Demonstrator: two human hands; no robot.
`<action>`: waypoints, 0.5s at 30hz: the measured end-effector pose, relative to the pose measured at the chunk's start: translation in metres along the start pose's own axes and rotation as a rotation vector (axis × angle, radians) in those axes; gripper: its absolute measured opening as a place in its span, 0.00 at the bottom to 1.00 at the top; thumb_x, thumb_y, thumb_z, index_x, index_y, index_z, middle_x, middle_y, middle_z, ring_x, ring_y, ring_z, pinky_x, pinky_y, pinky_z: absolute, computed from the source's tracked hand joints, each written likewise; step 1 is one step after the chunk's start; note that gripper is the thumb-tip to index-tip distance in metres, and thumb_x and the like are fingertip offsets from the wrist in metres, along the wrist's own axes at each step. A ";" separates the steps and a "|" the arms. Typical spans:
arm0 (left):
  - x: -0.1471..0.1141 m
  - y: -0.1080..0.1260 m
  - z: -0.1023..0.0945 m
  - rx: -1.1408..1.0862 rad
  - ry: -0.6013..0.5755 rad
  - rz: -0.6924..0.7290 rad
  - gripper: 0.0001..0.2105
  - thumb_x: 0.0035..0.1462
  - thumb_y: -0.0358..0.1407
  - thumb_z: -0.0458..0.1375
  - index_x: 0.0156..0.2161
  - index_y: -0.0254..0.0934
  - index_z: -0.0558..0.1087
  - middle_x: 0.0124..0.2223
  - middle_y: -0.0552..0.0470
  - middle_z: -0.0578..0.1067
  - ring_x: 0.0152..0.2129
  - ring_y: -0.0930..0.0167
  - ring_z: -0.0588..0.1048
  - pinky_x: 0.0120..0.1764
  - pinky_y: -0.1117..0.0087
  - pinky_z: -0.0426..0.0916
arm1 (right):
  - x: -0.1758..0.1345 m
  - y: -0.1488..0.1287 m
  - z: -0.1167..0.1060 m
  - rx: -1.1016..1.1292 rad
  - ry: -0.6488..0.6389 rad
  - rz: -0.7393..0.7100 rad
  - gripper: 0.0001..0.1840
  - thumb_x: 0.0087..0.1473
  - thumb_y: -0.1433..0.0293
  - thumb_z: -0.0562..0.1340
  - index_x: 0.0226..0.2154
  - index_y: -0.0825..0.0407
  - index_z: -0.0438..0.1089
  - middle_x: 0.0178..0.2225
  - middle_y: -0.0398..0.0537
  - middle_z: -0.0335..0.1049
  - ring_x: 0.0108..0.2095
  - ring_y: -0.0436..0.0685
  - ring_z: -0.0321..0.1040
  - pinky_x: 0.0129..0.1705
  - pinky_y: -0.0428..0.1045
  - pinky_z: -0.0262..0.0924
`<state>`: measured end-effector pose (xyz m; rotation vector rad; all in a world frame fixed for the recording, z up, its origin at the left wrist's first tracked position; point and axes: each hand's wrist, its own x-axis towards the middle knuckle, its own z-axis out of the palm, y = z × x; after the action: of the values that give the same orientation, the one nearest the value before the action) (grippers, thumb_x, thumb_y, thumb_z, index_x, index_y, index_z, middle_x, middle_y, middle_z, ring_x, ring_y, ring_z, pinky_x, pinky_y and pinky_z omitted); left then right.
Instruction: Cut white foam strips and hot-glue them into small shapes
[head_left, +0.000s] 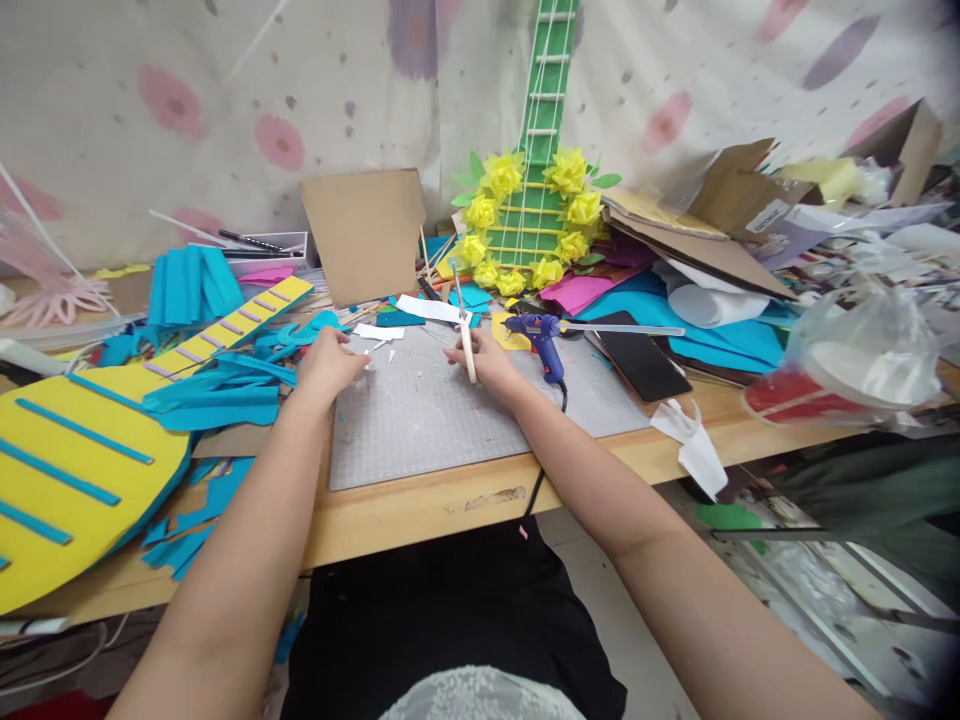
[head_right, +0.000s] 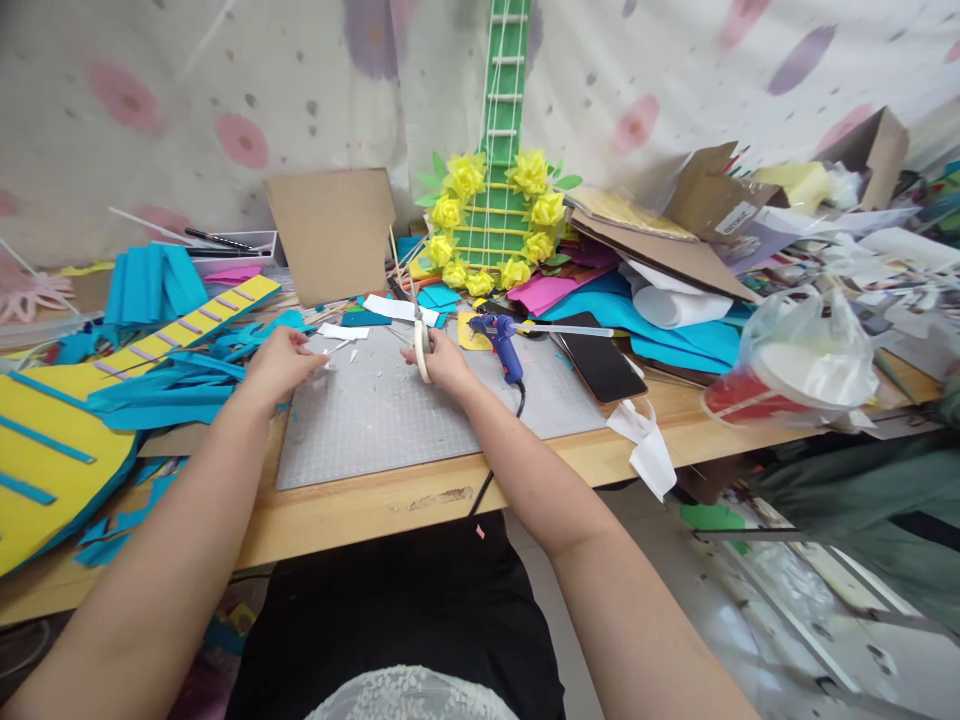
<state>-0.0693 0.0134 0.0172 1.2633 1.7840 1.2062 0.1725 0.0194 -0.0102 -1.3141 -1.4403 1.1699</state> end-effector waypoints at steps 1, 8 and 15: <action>0.000 0.001 0.003 0.144 0.024 0.023 0.16 0.36 0.36 0.67 0.26 0.40 0.61 0.24 0.49 0.71 0.33 0.61 0.75 0.28 0.70 0.66 | 0.000 0.000 0.000 -0.006 -0.002 -0.002 0.17 0.37 0.62 0.67 0.28 0.51 0.61 0.23 0.41 0.67 0.24 0.49 0.63 0.27 0.46 0.58; -0.012 0.015 0.010 0.632 0.018 0.096 0.20 0.32 0.28 0.65 0.27 0.41 0.57 0.26 0.46 0.72 0.36 0.54 0.73 0.34 0.64 0.64 | 0.002 0.004 -0.003 -0.068 -0.017 -0.009 0.18 0.39 0.60 0.65 0.31 0.51 0.61 0.24 0.42 0.68 0.23 0.48 0.61 0.25 0.45 0.54; -0.008 0.018 0.012 0.794 -0.241 0.359 0.17 0.40 0.26 0.57 0.38 0.41 0.62 0.34 0.50 0.75 0.32 0.63 0.74 0.31 0.69 0.62 | 0.002 0.005 -0.004 -0.109 0.005 -0.020 0.16 0.40 0.59 0.64 0.28 0.51 0.61 0.23 0.40 0.67 0.24 0.49 0.62 0.27 0.46 0.56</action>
<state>-0.0501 0.0117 0.0289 2.1400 1.9660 0.4479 0.1768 0.0220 -0.0147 -1.3722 -1.5287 1.0871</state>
